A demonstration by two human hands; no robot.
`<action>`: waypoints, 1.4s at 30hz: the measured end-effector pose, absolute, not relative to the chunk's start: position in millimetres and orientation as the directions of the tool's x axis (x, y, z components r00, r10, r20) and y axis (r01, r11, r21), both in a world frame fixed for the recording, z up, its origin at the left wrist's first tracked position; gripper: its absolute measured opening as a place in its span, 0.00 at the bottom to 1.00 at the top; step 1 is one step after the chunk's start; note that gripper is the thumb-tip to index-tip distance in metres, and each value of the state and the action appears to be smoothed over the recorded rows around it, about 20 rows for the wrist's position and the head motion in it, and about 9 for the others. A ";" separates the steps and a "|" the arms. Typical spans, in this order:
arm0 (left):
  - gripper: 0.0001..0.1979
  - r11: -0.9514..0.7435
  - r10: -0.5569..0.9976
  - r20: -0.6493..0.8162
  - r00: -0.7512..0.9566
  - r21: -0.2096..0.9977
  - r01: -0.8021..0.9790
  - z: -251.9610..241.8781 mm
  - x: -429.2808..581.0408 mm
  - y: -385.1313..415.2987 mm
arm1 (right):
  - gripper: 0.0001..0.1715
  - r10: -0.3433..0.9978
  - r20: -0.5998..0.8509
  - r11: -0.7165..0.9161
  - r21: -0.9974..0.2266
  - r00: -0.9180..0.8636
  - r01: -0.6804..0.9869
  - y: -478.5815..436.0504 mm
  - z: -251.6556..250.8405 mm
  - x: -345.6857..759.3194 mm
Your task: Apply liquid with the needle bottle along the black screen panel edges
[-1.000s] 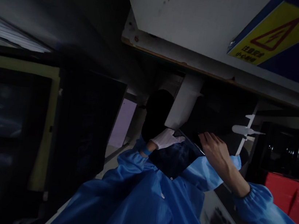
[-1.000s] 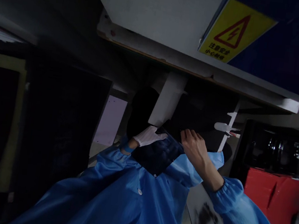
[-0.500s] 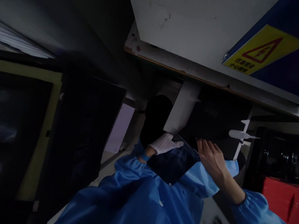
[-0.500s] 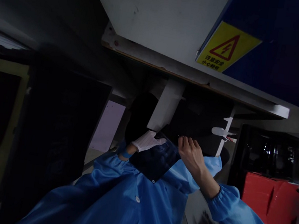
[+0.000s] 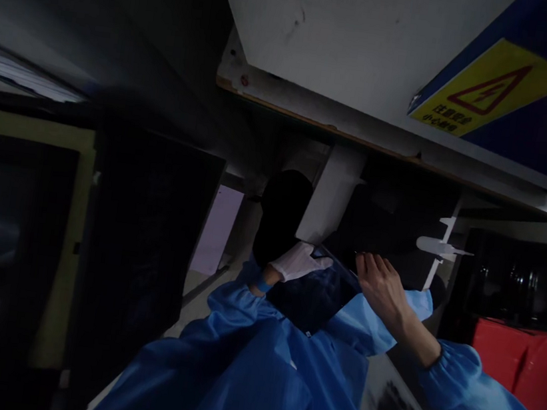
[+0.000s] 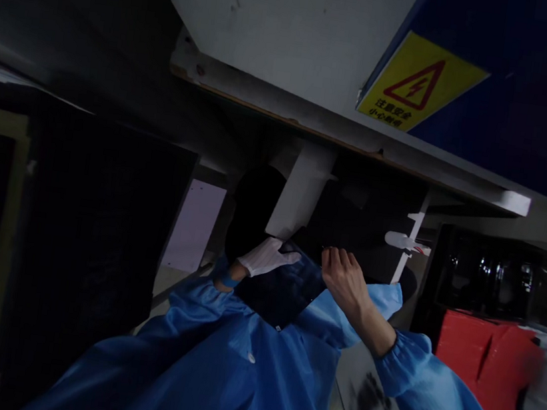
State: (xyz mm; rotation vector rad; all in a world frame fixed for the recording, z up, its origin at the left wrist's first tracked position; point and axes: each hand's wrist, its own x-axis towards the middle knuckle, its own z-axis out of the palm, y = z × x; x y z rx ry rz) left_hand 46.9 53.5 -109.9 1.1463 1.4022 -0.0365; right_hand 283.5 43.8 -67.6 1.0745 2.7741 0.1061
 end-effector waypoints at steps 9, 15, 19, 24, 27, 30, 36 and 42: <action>0.20 0.519 0.619 -0.750 0.234 0.614 0.595 -112.2 47.1 52.9 | 0.17 0.670 -0.117 0.742 0.079 -0.733 0.665 46.7 -64.9 283.4; 0.22 0.512 0.620 -0.752 0.225 0.605 0.609 -113.2 47.9 51.8 | 0.17 0.692 -0.120 0.720 0.050 -0.712 0.692 47.2 -66.4 283.9; 0.15 0.506 0.637 -0.742 0.211 0.608 0.611 -113.5 50.2 50.0 | 0.16 0.732 -0.124 0.679 0.043 -0.670 0.733 47.1 -69.3 286.7; 0.19 0.526 0.639 -0.746 0.184 0.600 0.603 -111.4 50.6 48.7 | 0.15 0.803 -0.040 0.596 0.017 -0.595 0.803 36.4 -72.3 293.3; 0.24 0.542 0.643 -0.750 0.155 0.589 0.600 -108.5 50.4 49.3 | 0.16 0.906 0.117 0.422 -0.153 -0.407 0.894 24.2 -76.0 304.8; 0.25 0.570 0.635 -0.762 0.127 0.573 0.589 -103.4 50.9 50.1 | 0.20 0.963 0.270 0.111 -0.415 0.006 0.903 20.5 -85.6 323.6; 0.23 0.611 0.620 -0.777 0.107 0.564 0.556 -89.0 54.2 50.3 | 0.43 0.860 0.298 -0.122 -0.670 0.415 0.733 56.5 -120.7 353.9; 0.12 0.648 0.608 -0.789 0.086 0.556 0.520 -78.5 60.9 47.2 | 0.23 0.900 0.268 -0.066 -0.696 0.343 0.715 73.2 -126.6 346.8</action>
